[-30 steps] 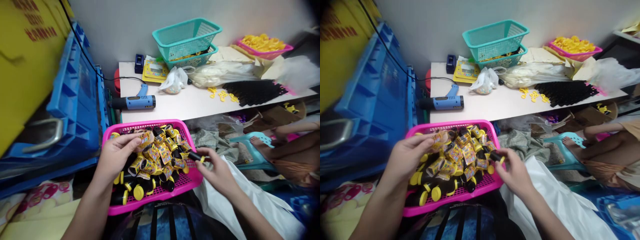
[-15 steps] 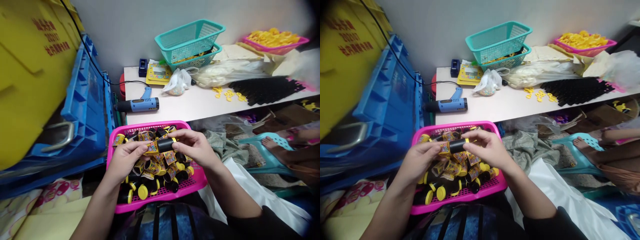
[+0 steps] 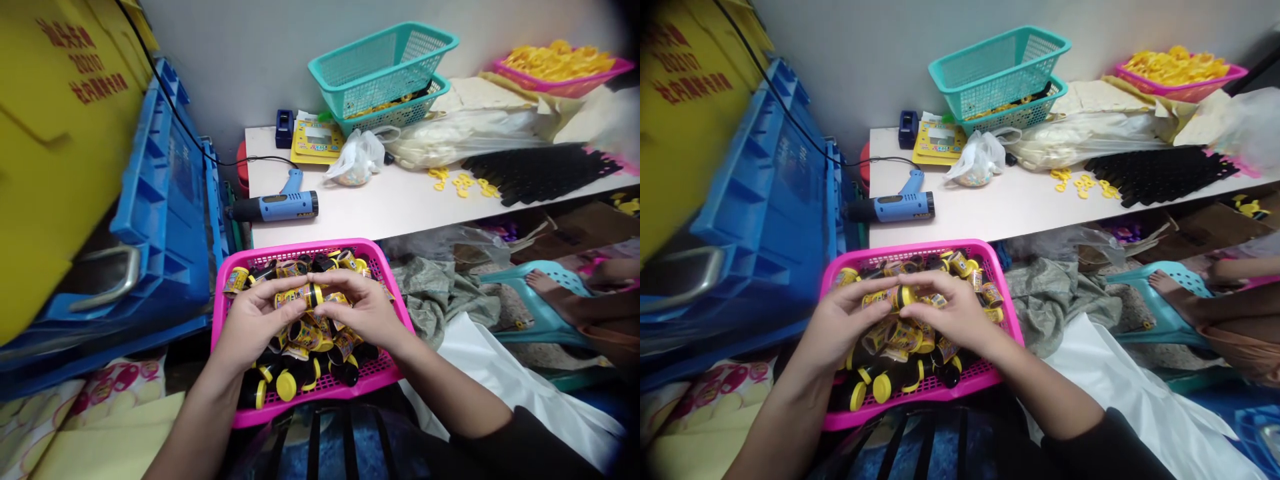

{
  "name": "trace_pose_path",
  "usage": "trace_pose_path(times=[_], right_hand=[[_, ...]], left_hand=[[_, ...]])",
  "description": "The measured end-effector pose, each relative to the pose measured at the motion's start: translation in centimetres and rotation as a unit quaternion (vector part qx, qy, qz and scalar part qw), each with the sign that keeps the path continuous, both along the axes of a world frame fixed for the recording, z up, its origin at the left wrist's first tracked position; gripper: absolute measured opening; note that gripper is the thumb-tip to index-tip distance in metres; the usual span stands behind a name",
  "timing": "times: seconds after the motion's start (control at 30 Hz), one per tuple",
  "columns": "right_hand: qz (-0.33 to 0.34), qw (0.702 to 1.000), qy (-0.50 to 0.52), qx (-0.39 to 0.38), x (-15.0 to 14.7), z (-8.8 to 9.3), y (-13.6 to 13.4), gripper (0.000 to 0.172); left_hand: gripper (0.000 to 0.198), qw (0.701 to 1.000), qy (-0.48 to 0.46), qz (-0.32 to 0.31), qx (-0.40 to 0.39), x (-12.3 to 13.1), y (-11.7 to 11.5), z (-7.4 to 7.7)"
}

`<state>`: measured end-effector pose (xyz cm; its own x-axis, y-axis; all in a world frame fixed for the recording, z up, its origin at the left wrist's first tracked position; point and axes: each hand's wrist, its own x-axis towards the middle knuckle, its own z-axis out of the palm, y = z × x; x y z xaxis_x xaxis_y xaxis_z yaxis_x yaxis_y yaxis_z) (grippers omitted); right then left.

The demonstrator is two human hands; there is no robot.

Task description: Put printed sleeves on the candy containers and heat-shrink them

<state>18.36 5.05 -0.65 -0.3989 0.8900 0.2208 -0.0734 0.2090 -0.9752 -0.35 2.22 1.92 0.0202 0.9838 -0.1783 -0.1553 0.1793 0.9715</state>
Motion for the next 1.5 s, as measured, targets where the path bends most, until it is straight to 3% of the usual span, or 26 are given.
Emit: trace_pose_path(times=[0.1,0.17,0.27,0.53,0.8,0.97,1.1,1.17,1.23,1.3,1.37,1.43,1.5], right_hand=[[0.040,0.991,0.095,-0.086,-0.4,-0.2,0.1,0.038],[0.092,0.969,0.152,-0.173,-0.6,-0.4,0.2,0.039],[0.157,0.942,0.160,-0.251,-0.8,-0.8,0.3,0.044],[0.076,0.979,0.111,-0.154,-1.3,-1.1,0.6,0.042],[0.153,0.939,0.185,-0.246,-1.4,-1.9,0.7,0.051],[0.167,0.940,0.175,-0.241,-1.5,-1.9,0.9,0.050],[0.183,0.964,0.076,-0.177,0.5,-0.5,2.5,0.042],[0.087,0.991,0.000,-0.100,1.8,0.2,3.5,0.029],[-0.019,0.994,-0.110,-0.002,2.7,0.6,4.1,0.019],[-0.024,0.964,-0.254,0.077,3.0,0.4,3.9,0.021],[0.024,0.918,-0.379,0.118,2.5,-0.1,3.2,0.023],[0.036,0.879,-0.457,0.135,1.8,-0.7,2.3,0.025],[0.037,0.862,-0.487,0.133,1.2,-1.1,1.7,0.029]], left_hand=[[0.027,1.000,-0.011,0.000,0.020,0.1,-0.2,0.0],[0.025,0.999,-0.018,-0.010,0.034,0.3,-0.4,0.0],[0.024,0.998,-0.016,-0.026,0.059,0.7,-0.5,0.0],[0.025,0.996,0.029,0.027,0.079,1.5,-0.7,-0.1],[0.028,0.994,0.065,0.031,0.080,1.7,-1.5,0.3],[0.027,0.994,0.075,0.017,0.083,1.8,-1.6,-0.3],[0.024,0.984,0.129,0.000,0.120,0.8,-1.4,0.1],[0.023,0.966,0.201,0.046,0.159,-0.6,-0.9,0.4],[0.023,0.930,0.307,0.094,0.176,-2.2,-0.1,0.5],[0.025,0.886,0.423,0.066,0.176,-3.5,0.8,0.1],[0.032,0.848,0.499,-0.010,0.179,-4.3,1.5,-0.5],[0.038,0.831,0.521,-0.052,0.189,-4.5,1.8,-1.1],[0.038,0.829,0.522,-0.038,0.198,-4.4,1.8,-1.3]])
